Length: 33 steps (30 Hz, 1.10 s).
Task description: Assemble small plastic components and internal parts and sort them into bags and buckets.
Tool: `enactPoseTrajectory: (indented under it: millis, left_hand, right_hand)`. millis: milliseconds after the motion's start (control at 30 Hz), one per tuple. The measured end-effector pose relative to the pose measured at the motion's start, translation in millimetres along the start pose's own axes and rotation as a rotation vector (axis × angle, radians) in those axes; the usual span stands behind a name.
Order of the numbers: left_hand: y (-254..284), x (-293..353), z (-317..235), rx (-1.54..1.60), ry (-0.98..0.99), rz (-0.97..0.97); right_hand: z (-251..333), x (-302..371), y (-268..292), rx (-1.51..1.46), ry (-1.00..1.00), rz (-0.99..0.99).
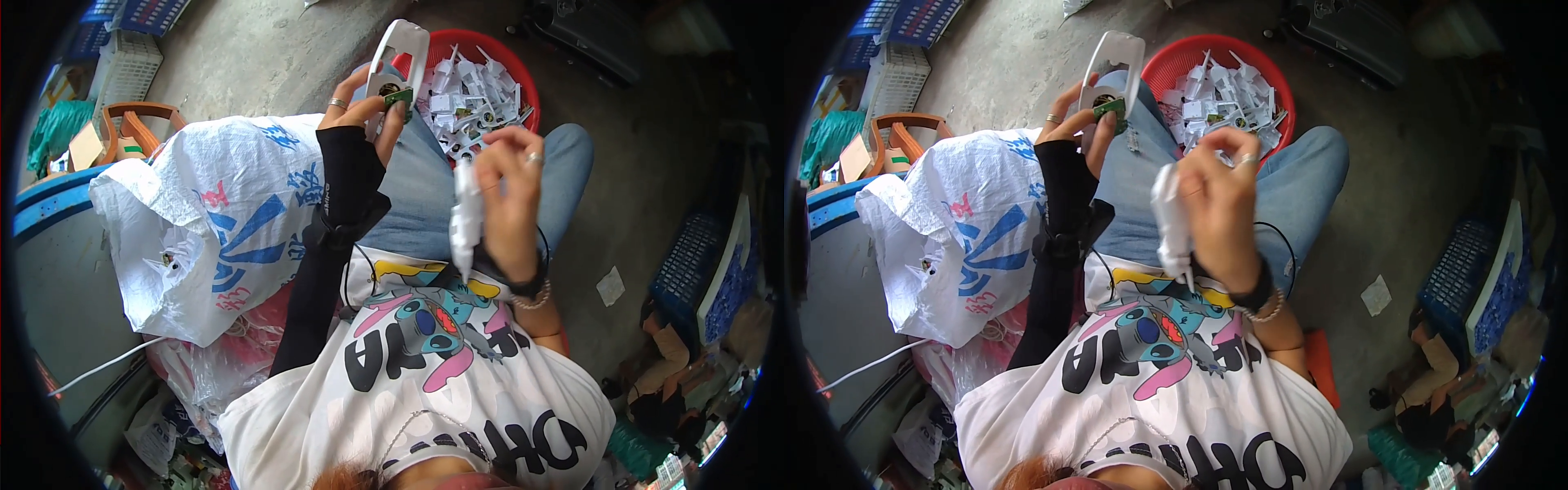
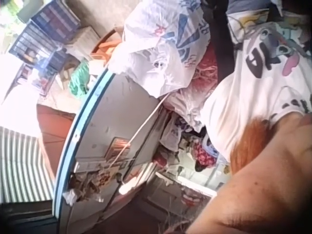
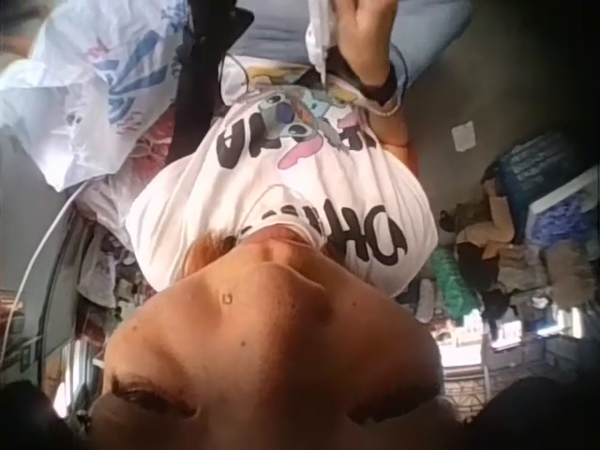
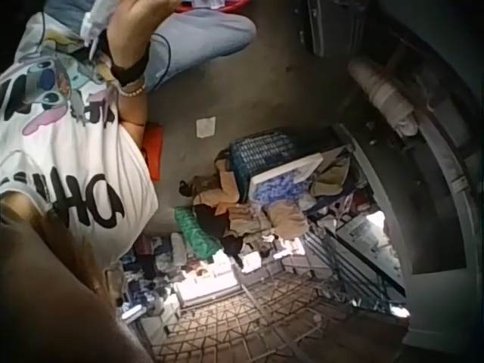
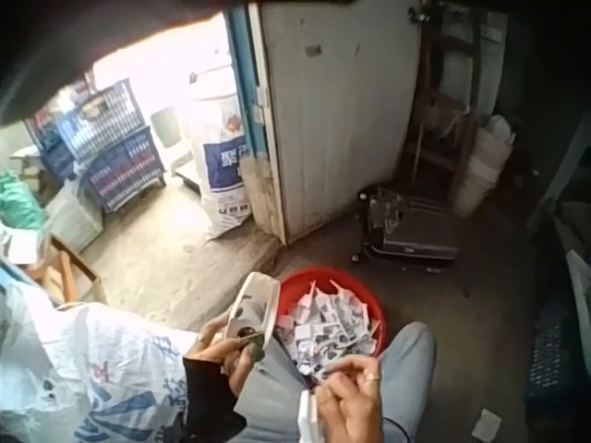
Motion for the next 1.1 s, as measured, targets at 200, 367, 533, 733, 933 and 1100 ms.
enactPoseTrajectory:
  millis: [200, 367, 533, 733, 933, 1100]
  left_hand:
    - [-55.8, 6.8, 50.0, 0.324, 0.345, 0.140]
    - [-142.2, 9.5, 116.9, 0.106, 0.239, 0.352]
    - [-164.2, 15.4, 85.0, 0.320, 0.337, 0.542]
    - [-121.4, 26.7, 28.1, 1.000, 0.734, 0.572]
    - [-103.5, 44.0, -11.6, 0.871, 0.536, 0.317]
    - [-85.2, 39.7, -16.3, 0.686, 0.300, 0.126]
  right_hand:
    - [-83.4, -9.4, 21.2, -0.930, -0.537, 0.114]
    - [-103.2, -9.3, 24.6, -1.109, -0.709, -0.021]
    - [-114.0, -12.1, 23.7, -0.989, -0.541, -0.109]
    - [-95.4, -22.6, 22.9, -0.921, -0.430, -0.155]
    - [-77.4, -27.2, -12.2, -1.234, -0.496, -0.212]
    - [-48.0, -27.1, -18.6, -1.158, -0.427, -0.228]
Point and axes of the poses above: each hand's wrist, its own x-axis away from the middle knuckle, its own y-axis out of the back of the hand, z = x × y, the point moved 4 cm from there along -x, towards the middle knuckle, and after that the axes turned 9 degrees about x, right-handed, at the moved point
